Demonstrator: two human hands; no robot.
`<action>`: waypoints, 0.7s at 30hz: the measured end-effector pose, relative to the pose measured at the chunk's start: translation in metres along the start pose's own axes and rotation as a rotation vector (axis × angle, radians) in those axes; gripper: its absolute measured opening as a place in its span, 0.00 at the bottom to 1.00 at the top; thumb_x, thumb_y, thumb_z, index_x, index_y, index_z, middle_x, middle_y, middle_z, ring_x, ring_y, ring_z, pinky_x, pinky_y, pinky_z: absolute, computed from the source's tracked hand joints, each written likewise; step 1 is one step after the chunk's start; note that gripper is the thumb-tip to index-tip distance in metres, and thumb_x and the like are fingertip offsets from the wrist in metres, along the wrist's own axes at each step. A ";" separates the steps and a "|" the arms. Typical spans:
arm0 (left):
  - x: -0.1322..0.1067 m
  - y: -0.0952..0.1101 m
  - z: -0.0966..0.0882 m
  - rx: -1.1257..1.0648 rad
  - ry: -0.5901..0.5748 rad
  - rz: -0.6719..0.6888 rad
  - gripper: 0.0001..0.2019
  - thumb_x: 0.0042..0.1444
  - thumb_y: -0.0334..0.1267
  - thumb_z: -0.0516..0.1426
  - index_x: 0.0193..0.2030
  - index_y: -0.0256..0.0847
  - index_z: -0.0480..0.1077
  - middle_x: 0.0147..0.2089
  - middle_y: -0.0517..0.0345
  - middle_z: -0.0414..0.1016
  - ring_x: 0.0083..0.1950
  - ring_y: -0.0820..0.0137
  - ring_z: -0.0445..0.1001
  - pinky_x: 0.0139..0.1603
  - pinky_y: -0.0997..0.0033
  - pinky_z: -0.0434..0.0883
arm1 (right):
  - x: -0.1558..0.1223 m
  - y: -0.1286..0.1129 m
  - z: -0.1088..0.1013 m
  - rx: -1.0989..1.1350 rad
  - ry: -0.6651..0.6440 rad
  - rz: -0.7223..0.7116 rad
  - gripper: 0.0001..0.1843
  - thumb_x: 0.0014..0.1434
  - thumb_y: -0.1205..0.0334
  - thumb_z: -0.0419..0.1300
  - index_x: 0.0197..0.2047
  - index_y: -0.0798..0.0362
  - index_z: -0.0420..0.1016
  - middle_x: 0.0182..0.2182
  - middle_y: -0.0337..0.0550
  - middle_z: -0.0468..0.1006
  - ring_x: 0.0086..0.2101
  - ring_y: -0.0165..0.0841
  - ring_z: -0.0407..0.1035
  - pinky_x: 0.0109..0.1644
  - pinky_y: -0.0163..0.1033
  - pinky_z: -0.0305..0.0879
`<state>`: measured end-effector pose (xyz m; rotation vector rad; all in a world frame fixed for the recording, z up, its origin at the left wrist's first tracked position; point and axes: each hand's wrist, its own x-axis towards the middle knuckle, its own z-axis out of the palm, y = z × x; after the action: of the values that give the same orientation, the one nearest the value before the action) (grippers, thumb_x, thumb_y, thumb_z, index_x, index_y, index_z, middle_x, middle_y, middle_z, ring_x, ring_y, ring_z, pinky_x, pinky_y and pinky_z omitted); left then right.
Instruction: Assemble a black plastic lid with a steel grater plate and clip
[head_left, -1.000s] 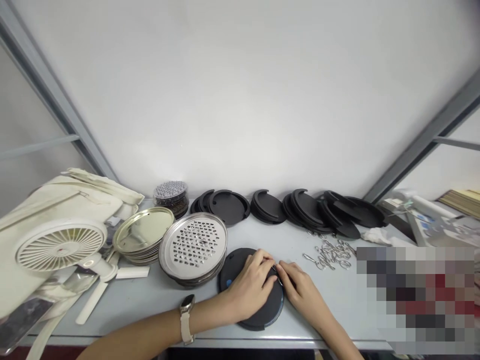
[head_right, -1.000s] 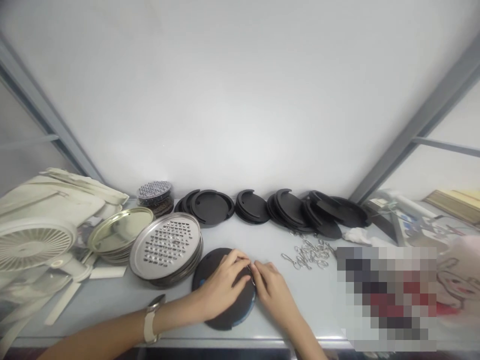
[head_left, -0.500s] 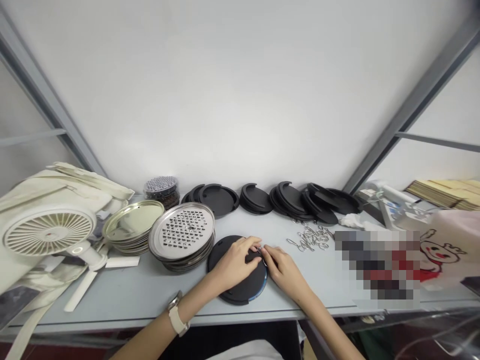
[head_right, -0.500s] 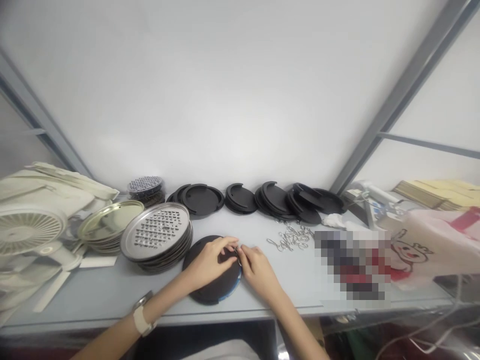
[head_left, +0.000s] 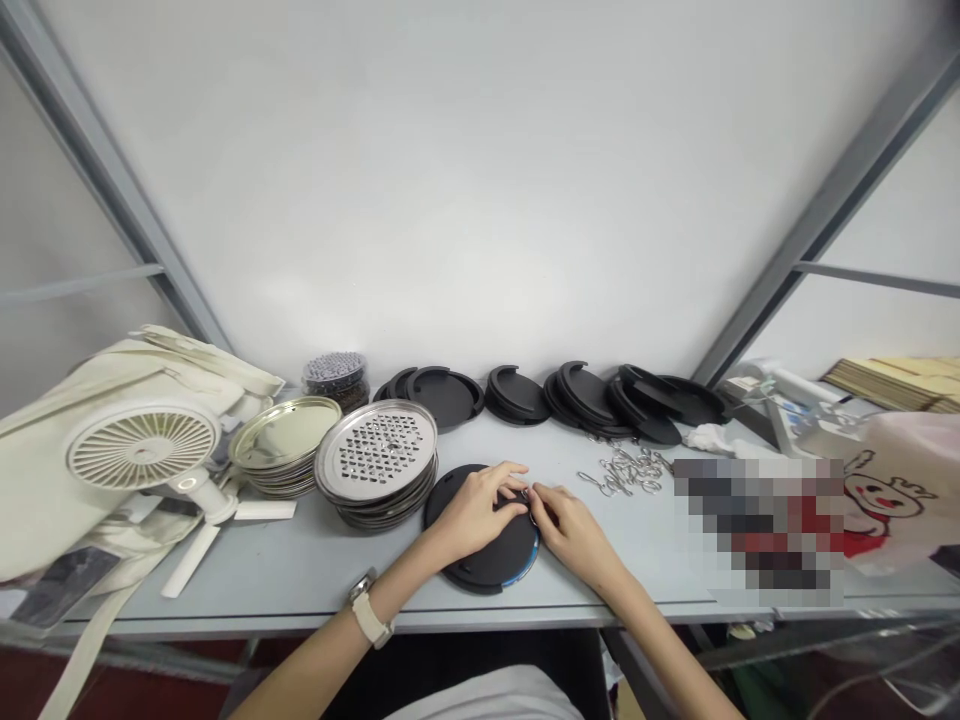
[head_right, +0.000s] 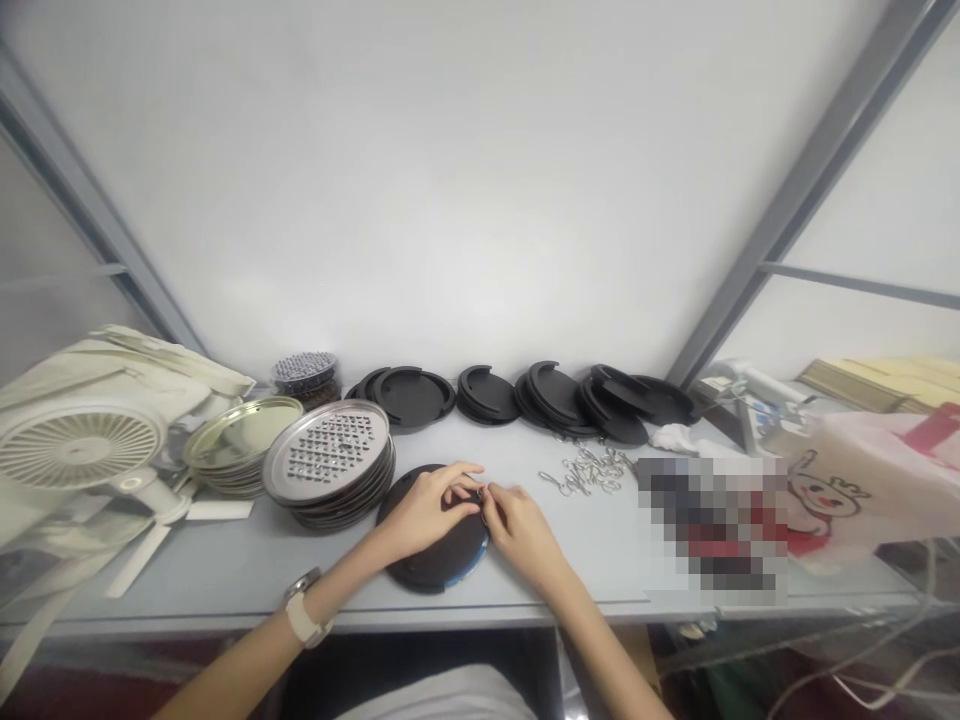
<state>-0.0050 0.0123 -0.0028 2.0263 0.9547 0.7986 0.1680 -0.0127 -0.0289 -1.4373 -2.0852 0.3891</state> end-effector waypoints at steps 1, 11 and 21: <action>0.000 0.001 -0.001 -0.013 -0.009 -0.003 0.20 0.53 0.29 0.57 0.54 0.43 0.66 0.48 0.57 0.77 0.44 0.70 0.75 0.44 0.71 0.71 | 0.000 0.000 0.000 0.002 -0.001 0.004 0.17 0.67 0.63 0.43 0.28 0.51 0.65 0.23 0.40 0.72 0.29 0.37 0.67 0.35 0.38 0.59; -0.003 0.005 -0.005 -0.062 -0.067 0.004 0.23 0.54 0.28 0.57 0.56 0.46 0.63 0.48 0.58 0.77 0.45 0.70 0.75 0.50 0.70 0.70 | -0.003 0.003 0.000 0.055 -0.010 0.016 0.17 0.65 0.63 0.46 0.23 0.50 0.58 0.19 0.37 0.68 0.27 0.35 0.64 0.33 0.36 0.57; -0.003 0.002 -0.003 -0.053 -0.053 0.023 0.23 0.53 0.29 0.58 0.56 0.46 0.63 0.47 0.59 0.77 0.45 0.71 0.74 0.50 0.70 0.70 | -0.003 0.004 0.002 0.076 0.020 0.044 0.14 0.64 0.61 0.47 0.25 0.49 0.56 0.20 0.36 0.66 0.26 0.35 0.63 0.31 0.35 0.55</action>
<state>-0.0083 0.0106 -0.0001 2.0066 0.8731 0.7707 0.1703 -0.0138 -0.0332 -1.4390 -2.0039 0.4654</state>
